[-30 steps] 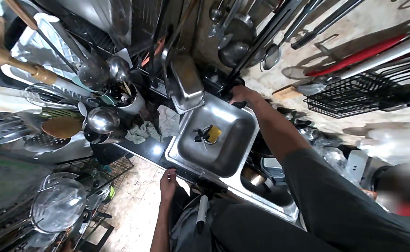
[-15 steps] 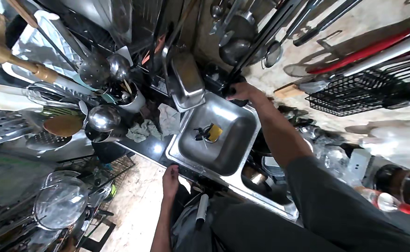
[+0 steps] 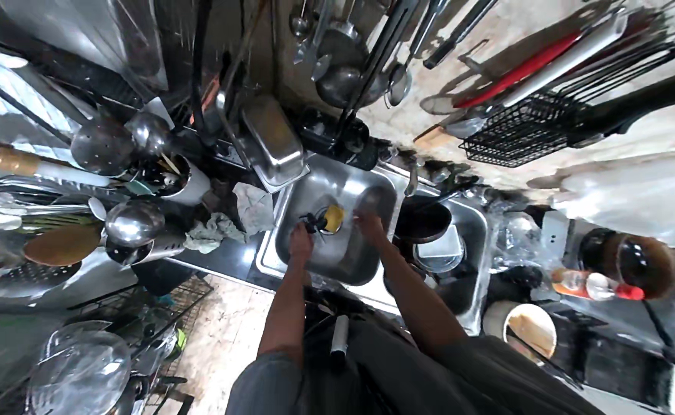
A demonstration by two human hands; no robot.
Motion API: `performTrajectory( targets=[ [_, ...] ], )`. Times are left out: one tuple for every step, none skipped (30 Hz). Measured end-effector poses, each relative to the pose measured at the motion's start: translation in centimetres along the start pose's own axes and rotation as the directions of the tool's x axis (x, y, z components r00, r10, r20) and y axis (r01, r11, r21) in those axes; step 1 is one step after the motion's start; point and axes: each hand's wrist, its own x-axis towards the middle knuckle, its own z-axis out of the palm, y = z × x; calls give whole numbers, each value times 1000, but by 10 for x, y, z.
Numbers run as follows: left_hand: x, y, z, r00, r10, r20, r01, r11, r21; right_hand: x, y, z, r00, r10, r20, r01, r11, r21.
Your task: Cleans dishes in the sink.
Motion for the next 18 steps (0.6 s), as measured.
performTrajectory(
  targets=[
    [5, -4, 4, 1000, -6, 18, 6, 1000, 3, -3, 6, 3, 1000, 17, 15, -19, 996, 89],
    [8, -6, 7, 999, -6, 34, 6, 1000, -2, -7, 10, 5, 999, 42, 35, -48, 978, 203],
    [8, -7, 9, 999, -6, 41, 6, 1000, -11, -12, 11, 6, 997, 63, 46, -73, 959, 273],
    [8, -7, 8, 999, -5, 50, 6, 1000, -15, -16, 10, 6, 996, 74, 46, -83, 969, 234],
    [6, -4, 5, 999, -3, 50, 3, 1000, -9, -17, 10, 5, 997, 68, 41, -72, 990, 118],
    [2, -1, 1, 999, 7, 36, -7, 1000, 1, -19, 8, 5, 998, 37, 49, -37, 999, 6],
    [-3, 2, -2, 1000, 24, 12, -24, 1000, 15, -18, 7, 7, 998, 1, 59, 3, 997, -73],
    [-9, 6, -5, 999, 49, -20, -48, 998, 33, -15, 6, 10, 997, -32, 69, 39, 993, -111],
    [-15, 10, -7, 996, 77, -47, -74, 996, 55, -13, 3, 13, 996, -50, 70, 58, 992, -115],
    [-23, 15, -9, 990, 115, -79, -109, 992, 68, -11, -1, 15, 995, -68, 68, 74, 993, -91],
    [-31, 19, -11, 978, 172, -115, -164, 983, 79, -11, -9, 16, 993, -87, 79, 91, 995, -43],
    [-37, 20, -11, 954, 253, -163, -239, 966, 100, -13, -20, 15, 987, -110, 116, 109, 994, 15],
    [-41, 20, -8, 916, 336, -217, -313, 940, 135, -14, -33, 11, 975, -145, 167, 138, 989, 54],
    [-43, 19, -4, 859, 423, -288, -388, 905, 172, -13, -42, 8, 958, -182, 222, 173, 983, 59],
    [-43, 20, -2, 792, 502, -346, -461, 865, 198, -10, -48, 5, 937, -233, 259, 228, 972, 50],
    [-43, 23, -1, 733, 564, -380, -522, 825, 216, -7, -52, 3, 922, -282, 265, 281, 959, 42],
    [-42, 28, -3, 685, 610, -398, -571, 789, 228, -5, -57, -1, 914, -318, 253, 320, 947, 33],
    [-41, 34, -5, 642, 646, -413, -611, 756, 233, -6, -63, -6, 915, -334, 226, 335, 942, 36]
  ],
)
